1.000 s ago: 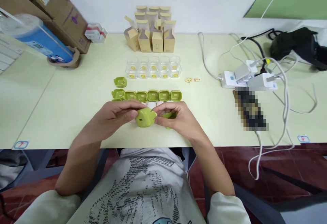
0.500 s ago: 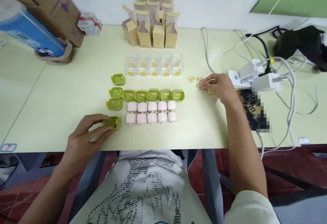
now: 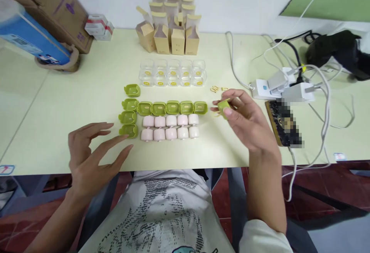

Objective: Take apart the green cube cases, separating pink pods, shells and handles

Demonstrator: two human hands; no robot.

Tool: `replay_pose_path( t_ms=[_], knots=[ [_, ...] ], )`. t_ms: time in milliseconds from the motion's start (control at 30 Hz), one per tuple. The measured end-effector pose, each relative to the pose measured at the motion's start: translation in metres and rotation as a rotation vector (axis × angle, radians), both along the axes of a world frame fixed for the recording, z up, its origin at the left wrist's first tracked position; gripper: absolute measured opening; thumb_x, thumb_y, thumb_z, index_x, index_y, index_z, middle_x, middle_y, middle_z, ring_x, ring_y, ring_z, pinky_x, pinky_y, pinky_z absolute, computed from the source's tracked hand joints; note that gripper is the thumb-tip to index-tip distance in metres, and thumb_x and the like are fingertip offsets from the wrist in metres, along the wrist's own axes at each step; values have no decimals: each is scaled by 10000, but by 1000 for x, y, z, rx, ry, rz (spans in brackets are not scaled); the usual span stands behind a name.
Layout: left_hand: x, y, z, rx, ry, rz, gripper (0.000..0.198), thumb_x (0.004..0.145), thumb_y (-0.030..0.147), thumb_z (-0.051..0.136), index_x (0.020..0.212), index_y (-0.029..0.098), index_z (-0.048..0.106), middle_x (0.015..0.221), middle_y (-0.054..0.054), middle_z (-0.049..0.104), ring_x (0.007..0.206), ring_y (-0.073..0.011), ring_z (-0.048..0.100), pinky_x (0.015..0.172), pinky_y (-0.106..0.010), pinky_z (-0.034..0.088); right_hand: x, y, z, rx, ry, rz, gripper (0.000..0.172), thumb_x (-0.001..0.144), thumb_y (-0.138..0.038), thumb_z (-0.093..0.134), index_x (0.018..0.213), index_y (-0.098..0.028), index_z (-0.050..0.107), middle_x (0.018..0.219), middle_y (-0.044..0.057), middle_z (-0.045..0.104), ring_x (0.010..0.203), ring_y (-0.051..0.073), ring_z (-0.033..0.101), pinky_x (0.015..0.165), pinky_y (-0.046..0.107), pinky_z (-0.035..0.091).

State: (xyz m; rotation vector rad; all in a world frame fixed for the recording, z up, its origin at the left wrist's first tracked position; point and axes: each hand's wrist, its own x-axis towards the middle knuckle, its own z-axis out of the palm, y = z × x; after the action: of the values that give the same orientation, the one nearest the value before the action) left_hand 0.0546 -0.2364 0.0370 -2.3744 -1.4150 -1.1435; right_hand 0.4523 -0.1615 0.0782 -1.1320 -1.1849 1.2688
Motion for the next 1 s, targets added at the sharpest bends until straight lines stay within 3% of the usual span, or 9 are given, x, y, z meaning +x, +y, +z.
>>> replay_pose_path(
  t_ms=[67,167,300,500,667,767,833,900,1000],
  knots=[
    [25,2,21,-3,-91,-155,364,988,112,928,1304,256,820,1276,-78,824,1097,-252,802,920,-434,720,-25,-17,-3,64,80,68,440,914,-633,1000,1194,-341,827,1171,40,821,1195,298,816,1164,534,669],
    [70,11,40,-73,-271,-353,302,1069,174,884,1346,241,786,1204,-64,870,1037,-205,842,918,-358,723,-60,-32,-10,120,107,109,489,964,-725,926,1240,-336,821,1279,71,834,1186,310,835,1069,529,717],
    [104,24,43,-130,-441,-326,96,1103,243,863,1197,248,844,1090,-45,903,902,-173,858,829,-290,712,-83,-38,-14,194,102,123,550,909,-698,993,1282,-343,797,1337,80,823,1213,308,842,1050,480,721],
    [101,26,44,-177,-506,-317,103,1059,186,900,1140,248,893,1005,-24,918,837,-159,857,795,-267,708,-83,-39,-12,313,25,49,541,878,-671,1032,1227,-327,802,1296,89,795,1306,316,797,1139,518,708],
    [102,28,41,-146,-578,-314,220,1061,47,827,1100,248,908,938,0,913,825,-144,862,801,-247,701,-90,-44,-13,349,56,60,497,871,-517,1081,1253,-347,811,1289,76,762,1301,313,806,936,443,773],
    [107,29,37,-168,-673,-307,234,1051,27,820,1063,246,904,876,21,890,747,-120,827,762,-236,689,-94,-47,-13,407,57,33,464,885,-440,1083,1254,-354,815,1283,64,766,1267,306,821,979,476,776],
    [110,28,35,-249,-769,-294,161,1049,83,857,1026,236,900,851,23,878,687,-109,804,706,-225,681,-96,-49,-13,423,18,1,463,880,-444,1086,1241,-353,810,1275,68,785,1264,323,821,1022,532,772],
    [113,26,35,-352,-867,-295,69,1056,196,901,995,226,900,854,12,879,635,-108,788,639,-219,680,-96,-50,-14,417,-36,3,479,877,-428,1087,1268,-369,817,1304,80,805,1292,347,806,957,546,781],
    [115,25,37,-441,-969,-305,163,1050,349,941,954,224,899,868,-6,886,623,-117,789,602,-227,691,-95,-52,-18,446,-83,14,537,878,-347,1088,1345,-419,834,1362,80,816,1348,368,787,830,517,776]
  ],
)
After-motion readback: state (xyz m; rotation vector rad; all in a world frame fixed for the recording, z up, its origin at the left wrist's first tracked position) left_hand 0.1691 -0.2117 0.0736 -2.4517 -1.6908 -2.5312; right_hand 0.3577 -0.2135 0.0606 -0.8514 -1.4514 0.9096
